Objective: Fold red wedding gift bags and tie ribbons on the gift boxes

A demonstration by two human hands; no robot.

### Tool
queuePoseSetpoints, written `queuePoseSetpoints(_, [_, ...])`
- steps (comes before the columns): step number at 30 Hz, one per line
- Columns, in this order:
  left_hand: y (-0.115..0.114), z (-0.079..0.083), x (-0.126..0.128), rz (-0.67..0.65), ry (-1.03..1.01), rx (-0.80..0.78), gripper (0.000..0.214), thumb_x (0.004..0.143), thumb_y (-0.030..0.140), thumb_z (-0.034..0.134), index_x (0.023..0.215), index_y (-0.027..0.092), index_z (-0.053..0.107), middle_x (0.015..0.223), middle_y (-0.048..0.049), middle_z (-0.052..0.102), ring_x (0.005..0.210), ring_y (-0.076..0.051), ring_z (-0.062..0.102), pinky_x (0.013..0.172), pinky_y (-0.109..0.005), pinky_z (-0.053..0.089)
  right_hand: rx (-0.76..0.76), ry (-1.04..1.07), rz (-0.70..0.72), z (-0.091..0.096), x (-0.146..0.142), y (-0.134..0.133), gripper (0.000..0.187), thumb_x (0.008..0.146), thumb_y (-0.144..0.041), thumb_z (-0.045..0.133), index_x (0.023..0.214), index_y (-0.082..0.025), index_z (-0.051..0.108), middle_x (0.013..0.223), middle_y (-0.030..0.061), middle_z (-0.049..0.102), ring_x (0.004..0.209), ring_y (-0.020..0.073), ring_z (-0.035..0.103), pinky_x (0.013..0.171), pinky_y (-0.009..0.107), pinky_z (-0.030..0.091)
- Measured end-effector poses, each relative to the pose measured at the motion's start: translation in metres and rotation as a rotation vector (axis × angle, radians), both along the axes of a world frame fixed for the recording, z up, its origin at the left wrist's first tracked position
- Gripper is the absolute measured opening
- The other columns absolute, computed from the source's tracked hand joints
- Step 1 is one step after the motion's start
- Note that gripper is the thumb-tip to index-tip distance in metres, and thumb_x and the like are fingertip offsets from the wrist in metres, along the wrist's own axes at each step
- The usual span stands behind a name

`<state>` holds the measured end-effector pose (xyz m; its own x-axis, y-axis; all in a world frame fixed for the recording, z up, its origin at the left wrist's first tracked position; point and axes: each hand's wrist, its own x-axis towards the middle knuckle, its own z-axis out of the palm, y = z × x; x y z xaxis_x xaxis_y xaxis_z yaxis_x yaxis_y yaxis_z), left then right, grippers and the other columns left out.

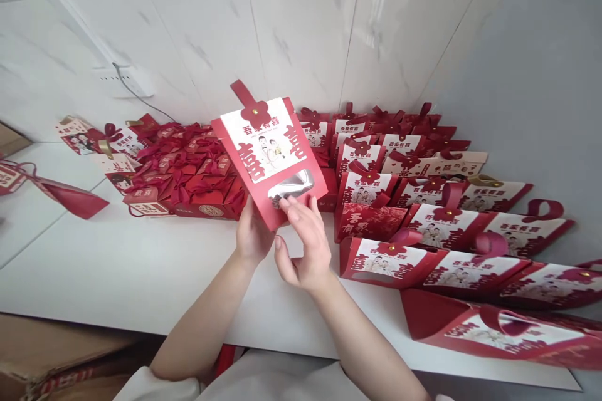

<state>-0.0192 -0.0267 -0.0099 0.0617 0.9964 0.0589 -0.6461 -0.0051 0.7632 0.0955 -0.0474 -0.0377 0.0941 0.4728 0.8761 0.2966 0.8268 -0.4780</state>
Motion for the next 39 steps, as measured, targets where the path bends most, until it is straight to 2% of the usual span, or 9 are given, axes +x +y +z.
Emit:
queuePoseSetpoints(3, [0.007,-0.002,-0.005,0.071,0.021,-0.003,0.047,0.092,0.060,0.056,0.120,0.024,0.069,0.126,-0.0059,0.072,0.129,-0.032,0.060,0.104,-0.045,0.053,0.065,0.092,-0.093,0.003,0.002,-0.001,0.068,0.084,-0.013,0.062,0.145,-0.040,0.046,0.138,0.0032,0.064,0.130,0.0280,0.061,0.121,0.064,0.032])
queuePoseSetpoints(6, [0.013,-0.002,-0.012,0.099,0.066,0.009,0.047,0.083,0.062,0.065,0.107,0.022,0.074,0.112,-0.0079,0.077,0.119,-0.035,0.066,0.097,-0.048,0.056,-0.043,0.266,-0.092,0.011,0.001,-0.002,0.055,0.091,-0.020,0.060,0.142,-0.038,0.050,0.149,0.0056,0.053,0.144,0.0296,0.047,0.121,0.063,0.033])
queuePoseSetpoints(9, [0.016,-0.003,-0.017,0.091,0.095,0.055,0.056,0.076,0.064,0.072,0.111,0.020,0.074,0.116,-0.0101,0.076,0.119,-0.037,0.066,0.101,-0.051,0.054,-0.296,0.414,0.115,0.019,-0.002,-0.002,0.059,0.093,-0.029,0.062,0.148,-0.038,0.043,0.162,0.0055,0.038,0.154,0.0295,0.032,0.122,0.060,0.032])
queuePoseSetpoints(11, [0.017,-0.005,-0.019,0.098,0.095,0.077,0.055,0.076,0.062,0.073,0.113,0.021,0.074,0.121,-0.0100,0.075,0.125,-0.036,0.063,0.104,-0.050,0.052,-0.461,0.487,0.294,0.021,-0.003,-0.002,0.067,0.093,-0.037,0.064,0.153,-0.040,0.036,0.166,0.0044,0.032,0.154,0.0291,0.031,0.121,0.058,0.034])
queuePoseSetpoints(15, [0.020,-0.010,-0.020,0.127,0.136,0.136,0.040,0.075,0.050,0.080,0.103,0.022,0.077,0.125,-0.0076,0.074,0.133,-0.035,0.058,0.110,-0.045,0.050,-0.660,0.561,0.485,0.021,-0.005,-0.001,0.052,0.098,-0.045,0.057,0.148,-0.038,0.048,0.155,0.0037,0.050,0.145,0.0267,0.046,0.121,0.054,0.036])
queuePoseSetpoints(20, [0.023,-0.016,-0.021,0.185,0.089,0.133,0.048,0.076,0.049,0.080,0.116,0.023,0.074,0.130,-0.0068,0.072,0.135,-0.034,0.057,0.113,-0.046,0.049,-0.652,0.485,0.389,0.015,-0.007,-0.001,0.042,0.096,-0.055,0.055,0.132,-0.036,0.066,0.149,0.0017,0.056,0.149,0.0279,0.040,0.123,0.053,0.034])
queuePoseSetpoints(28, [0.023,-0.018,-0.023,0.174,0.197,0.121,0.042,0.076,0.050,0.080,0.106,0.021,0.077,0.125,-0.0088,0.074,0.130,-0.036,0.061,0.101,-0.043,0.059,-0.598,0.432,0.351,0.005,-0.006,0.001,0.043,0.099,-0.054,0.049,0.137,-0.037,0.062,0.152,0.0015,0.052,0.150,0.0297,0.038,0.123,0.058,0.034])
queuePoseSetpoints(32, [0.022,-0.020,-0.023,0.193,0.225,0.148,0.041,0.085,0.049,0.073,0.117,0.025,0.074,0.132,-0.0049,0.071,0.136,-0.033,0.057,0.104,-0.040,0.057,-0.596,0.427,0.330,0.004,-0.004,0.002,0.042,0.100,-0.053,0.049,0.135,-0.036,0.063,0.154,0.0015,0.049,0.149,0.0298,0.040,0.122,0.057,0.036])
queuePoseSetpoints(39, [0.020,-0.023,-0.027,0.214,0.279,0.183,0.045,0.080,0.060,0.073,0.104,0.022,0.078,0.123,-0.0052,0.075,0.136,-0.035,0.055,0.107,-0.041,0.055,-0.587,0.415,0.289,0.001,-0.004,0.000,0.044,0.099,-0.055,0.048,0.134,-0.034,0.064,0.146,0.0052,0.056,0.147,0.0312,0.042,0.119,0.058,0.039])
